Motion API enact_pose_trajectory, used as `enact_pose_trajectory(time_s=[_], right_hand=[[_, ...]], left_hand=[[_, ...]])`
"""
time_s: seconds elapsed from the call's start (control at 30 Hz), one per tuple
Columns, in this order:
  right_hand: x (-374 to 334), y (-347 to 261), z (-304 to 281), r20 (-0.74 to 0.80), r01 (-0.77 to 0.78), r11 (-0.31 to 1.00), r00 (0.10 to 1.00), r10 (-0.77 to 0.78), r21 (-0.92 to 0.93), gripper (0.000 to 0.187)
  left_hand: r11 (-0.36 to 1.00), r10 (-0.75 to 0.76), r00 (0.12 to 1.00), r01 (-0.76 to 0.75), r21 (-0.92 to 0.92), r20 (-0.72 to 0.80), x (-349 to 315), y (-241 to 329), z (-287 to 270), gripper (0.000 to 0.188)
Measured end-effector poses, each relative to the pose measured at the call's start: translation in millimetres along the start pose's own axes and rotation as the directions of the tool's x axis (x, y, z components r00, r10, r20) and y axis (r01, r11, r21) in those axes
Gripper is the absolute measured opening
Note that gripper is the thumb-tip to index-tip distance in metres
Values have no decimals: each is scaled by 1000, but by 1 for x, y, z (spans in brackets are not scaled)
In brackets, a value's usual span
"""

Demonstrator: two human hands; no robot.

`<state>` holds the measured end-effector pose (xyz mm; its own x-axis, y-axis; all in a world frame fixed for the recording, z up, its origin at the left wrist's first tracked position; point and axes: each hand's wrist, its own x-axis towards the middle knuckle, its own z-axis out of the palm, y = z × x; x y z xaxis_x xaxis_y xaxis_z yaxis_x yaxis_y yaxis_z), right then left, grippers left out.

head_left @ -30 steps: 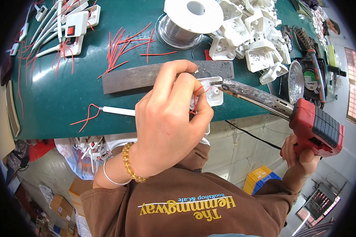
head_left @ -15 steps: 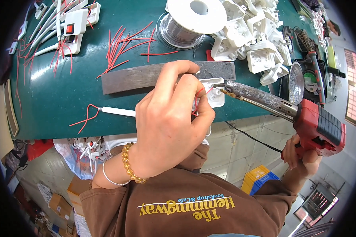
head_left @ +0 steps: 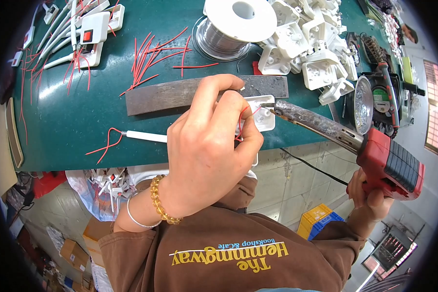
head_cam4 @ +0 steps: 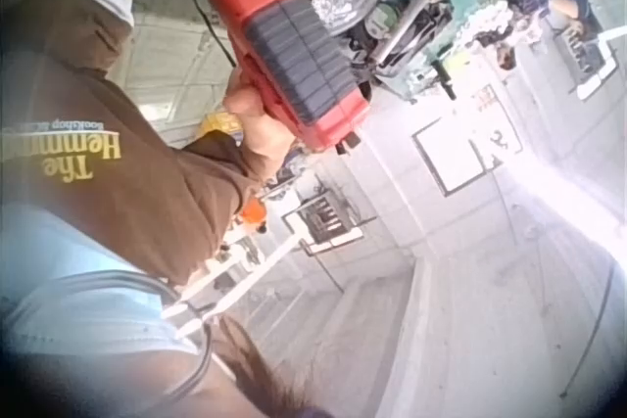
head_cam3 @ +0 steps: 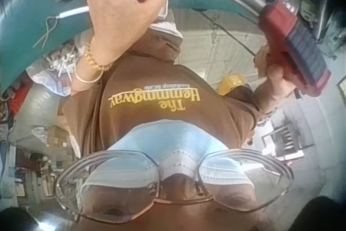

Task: The person solders red wires onto plastic electronic housing components using a soldering gun and solder wire from a spool.

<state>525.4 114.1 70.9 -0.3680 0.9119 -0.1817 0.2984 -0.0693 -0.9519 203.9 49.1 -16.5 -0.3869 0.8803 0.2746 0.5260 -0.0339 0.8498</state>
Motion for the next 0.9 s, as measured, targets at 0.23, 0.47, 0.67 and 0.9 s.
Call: enact_pose_trajectory(time_s=[0.23, 0.47, 0.67, 0.9], right_hand=[[8, -19, 28, 63, 123, 991, 991, -120, -58, 75], [4, -11, 32, 136, 196, 980, 972, -193, -10, 76], [-1, 4, 40, 151, 190, 979, 968, -200, 77, 78], [-16, 11, 50, 30, 199, 972, 978, -204, 129, 76]], left_hand=[[1000, -1, 1000, 1, -1, -11, -2, -1, 3, 13], [1000, -12, 1000, 12, 23, 5, -1, 2, 0, 12], [999, 17, 1000, -17, 33, 15, -2, 0, -1, 11], [991, 118, 993, -118, -59, 3, -11, -3, -12, 18]])
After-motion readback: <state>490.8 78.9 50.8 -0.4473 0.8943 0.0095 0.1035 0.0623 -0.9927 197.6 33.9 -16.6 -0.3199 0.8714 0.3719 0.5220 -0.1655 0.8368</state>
